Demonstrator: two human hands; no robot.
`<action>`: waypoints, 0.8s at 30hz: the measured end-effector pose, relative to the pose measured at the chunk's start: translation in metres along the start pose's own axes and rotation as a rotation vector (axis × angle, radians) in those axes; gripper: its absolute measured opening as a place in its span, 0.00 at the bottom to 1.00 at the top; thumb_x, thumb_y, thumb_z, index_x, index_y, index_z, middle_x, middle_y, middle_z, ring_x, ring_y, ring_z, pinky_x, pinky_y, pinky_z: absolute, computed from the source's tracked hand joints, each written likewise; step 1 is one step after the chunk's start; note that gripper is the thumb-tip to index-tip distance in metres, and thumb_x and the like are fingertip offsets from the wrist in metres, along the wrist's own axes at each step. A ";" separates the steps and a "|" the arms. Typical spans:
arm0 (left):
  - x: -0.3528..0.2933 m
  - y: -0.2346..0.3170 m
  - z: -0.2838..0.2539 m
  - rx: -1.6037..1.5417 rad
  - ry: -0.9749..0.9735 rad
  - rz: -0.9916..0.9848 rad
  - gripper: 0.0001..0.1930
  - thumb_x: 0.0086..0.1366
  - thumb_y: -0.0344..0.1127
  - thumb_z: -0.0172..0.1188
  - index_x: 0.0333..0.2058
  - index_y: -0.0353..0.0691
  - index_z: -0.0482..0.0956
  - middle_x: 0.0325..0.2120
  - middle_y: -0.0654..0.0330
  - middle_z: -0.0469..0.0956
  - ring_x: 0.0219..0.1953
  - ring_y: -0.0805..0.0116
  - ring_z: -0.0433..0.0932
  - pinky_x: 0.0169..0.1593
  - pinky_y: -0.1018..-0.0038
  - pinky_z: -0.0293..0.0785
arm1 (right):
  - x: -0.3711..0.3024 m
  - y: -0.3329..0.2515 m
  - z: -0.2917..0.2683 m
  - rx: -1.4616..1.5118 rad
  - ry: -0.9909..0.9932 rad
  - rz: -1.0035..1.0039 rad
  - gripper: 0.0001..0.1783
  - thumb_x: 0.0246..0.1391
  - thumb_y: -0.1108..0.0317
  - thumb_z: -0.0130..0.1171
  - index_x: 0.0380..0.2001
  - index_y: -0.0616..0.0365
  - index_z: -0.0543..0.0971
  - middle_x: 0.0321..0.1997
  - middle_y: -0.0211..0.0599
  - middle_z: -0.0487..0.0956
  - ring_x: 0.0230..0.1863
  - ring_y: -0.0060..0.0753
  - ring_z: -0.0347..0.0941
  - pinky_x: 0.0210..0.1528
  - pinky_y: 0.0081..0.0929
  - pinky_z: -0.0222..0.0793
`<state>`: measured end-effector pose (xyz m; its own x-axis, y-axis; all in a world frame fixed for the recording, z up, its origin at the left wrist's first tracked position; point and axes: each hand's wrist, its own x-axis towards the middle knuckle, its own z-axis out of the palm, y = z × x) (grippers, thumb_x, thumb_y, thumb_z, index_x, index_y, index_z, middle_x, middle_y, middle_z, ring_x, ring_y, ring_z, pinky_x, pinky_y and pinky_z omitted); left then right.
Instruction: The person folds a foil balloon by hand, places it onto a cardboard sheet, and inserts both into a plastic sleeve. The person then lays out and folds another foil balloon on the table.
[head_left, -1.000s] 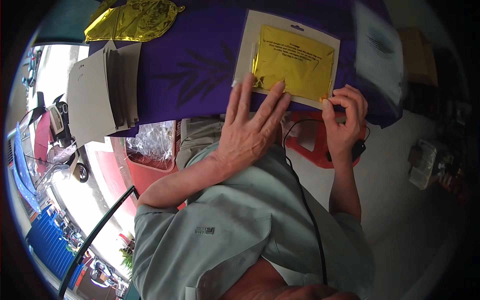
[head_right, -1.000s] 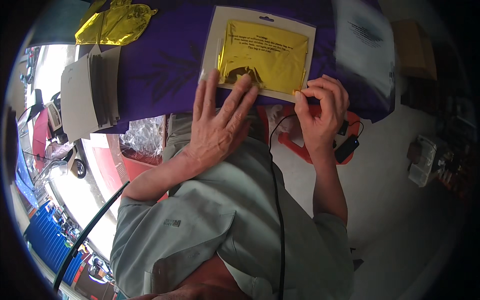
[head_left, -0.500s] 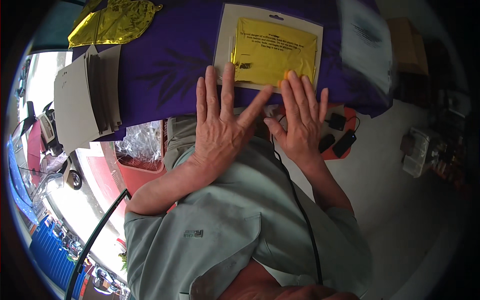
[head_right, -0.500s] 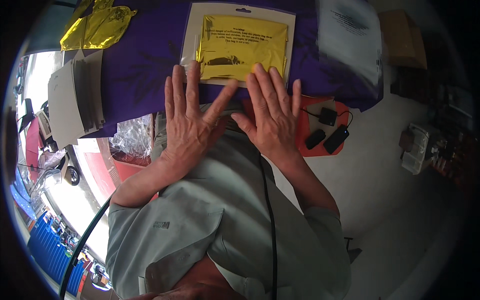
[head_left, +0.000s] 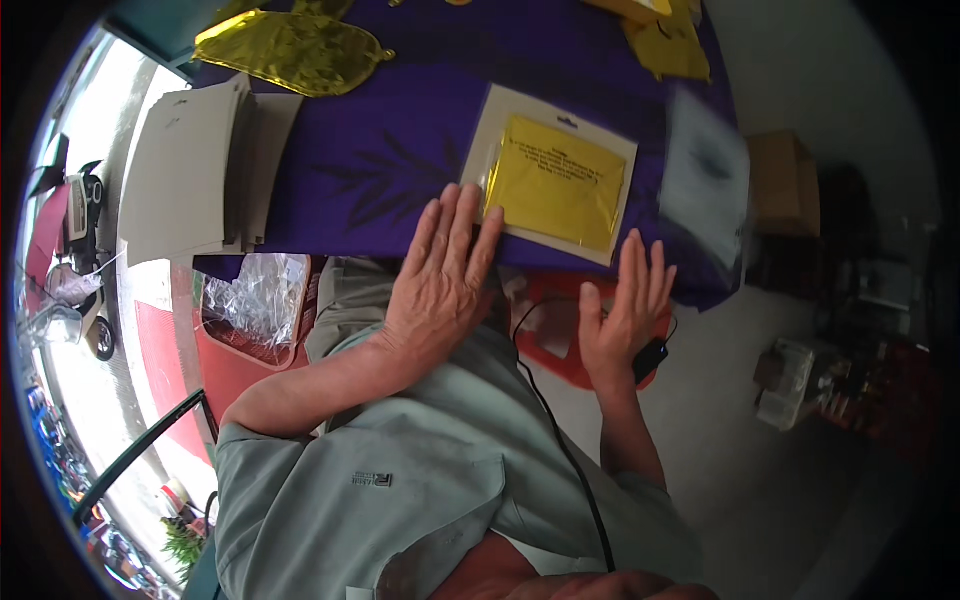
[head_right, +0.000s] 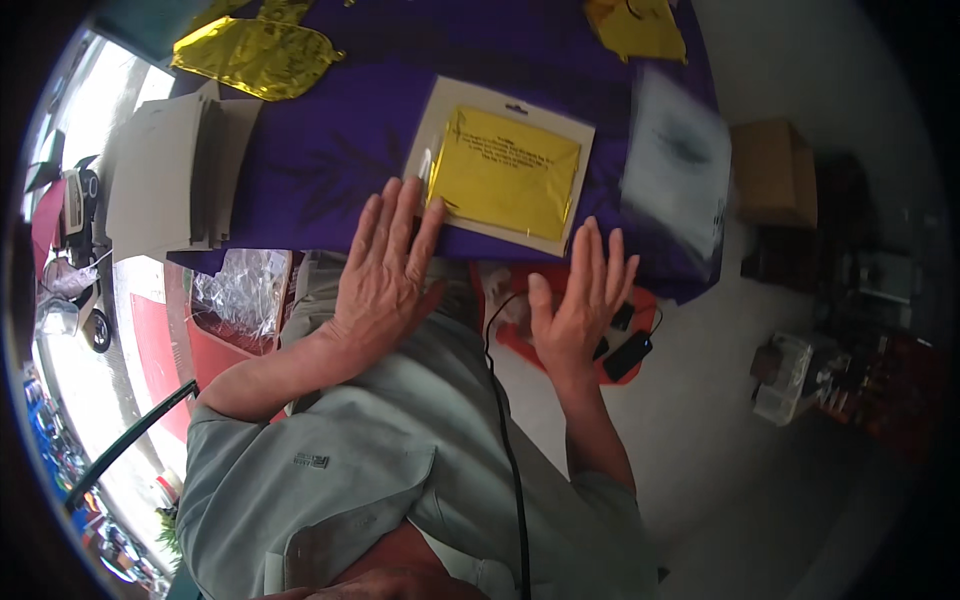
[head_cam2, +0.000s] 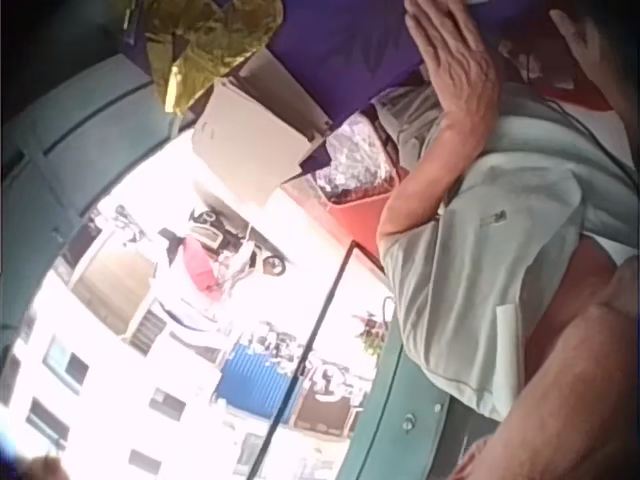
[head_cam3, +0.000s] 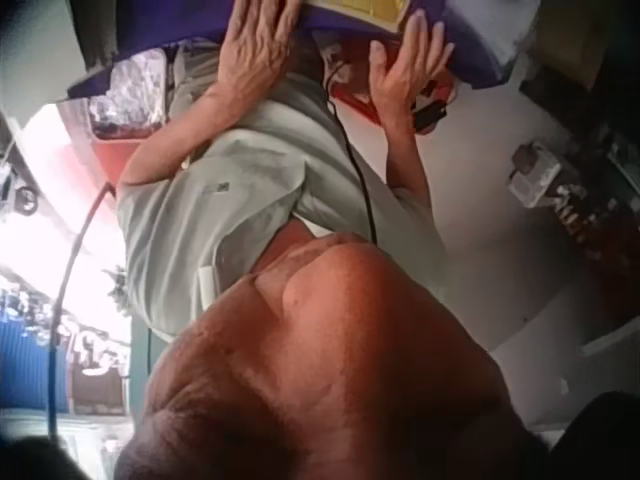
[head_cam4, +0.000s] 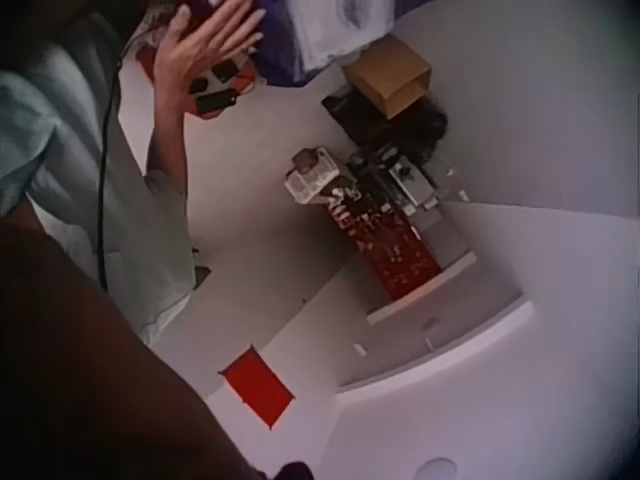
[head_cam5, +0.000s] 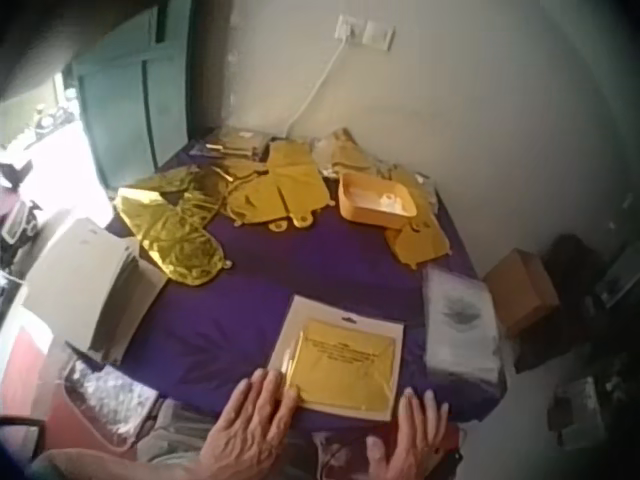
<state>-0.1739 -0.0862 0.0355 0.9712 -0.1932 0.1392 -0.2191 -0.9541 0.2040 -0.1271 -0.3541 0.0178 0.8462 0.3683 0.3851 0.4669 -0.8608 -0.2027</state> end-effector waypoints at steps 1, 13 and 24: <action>0.000 0.000 0.001 -0.044 -0.014 0.005 0.60 0.60 0.48 0.77 0.82 0.32 0.50 0.81 0.33 0.53 0.84 0.38 0.53 0.87 0.49 0.43 | 0.007 0.004 -0.002 0.016 0.039 0.001 0.39 0.75 0.54 0.60 0.81 0.60 0.65 0.83 0.46 0.69 0.86 0.62 0.57 0.86 0.71 0.42; -0.003 0.004 0.007 0.112 0.050 0.051 0.53 0.61 0.42 0.70 0.84 0.67 0.55 0.80 0.26 0.51 0.83 0.31 0.54 0.85 0.44 0.47 | 0.185 0.030 0.010 0.056 -0.115 -0.192 0.22 0.77 0.59 0.59 0.65 0.60 0.81 0.60 0.50 0.81 0.64 0.54 0.77 0.68 0.47 0.73; -0.004 0.000 0.005 0.015 0.094 0.048 0.47 0.67 0.41 0.67 0.83 0.65 0.58 0.79 0.26 0.53 0.81 0.27 0.54 0.84 0.39 0.48 | 0.227 0.051 -0.017 0.539 -0.635 0.102 0.15 0.75 0.59 0.64 0.43 0.63 0.84 0.36 0.33 0.84 0.40 0.27 0.79 0.45 0.30 0.75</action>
<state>-0.1770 -0.0868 0.0300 0.9463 -0.2174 0.2393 -0.2633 -0.9477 0.1803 0.0850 -0.3205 0.1103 0.7998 0.5640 -0.2056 0.3023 -0.6743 -0.6738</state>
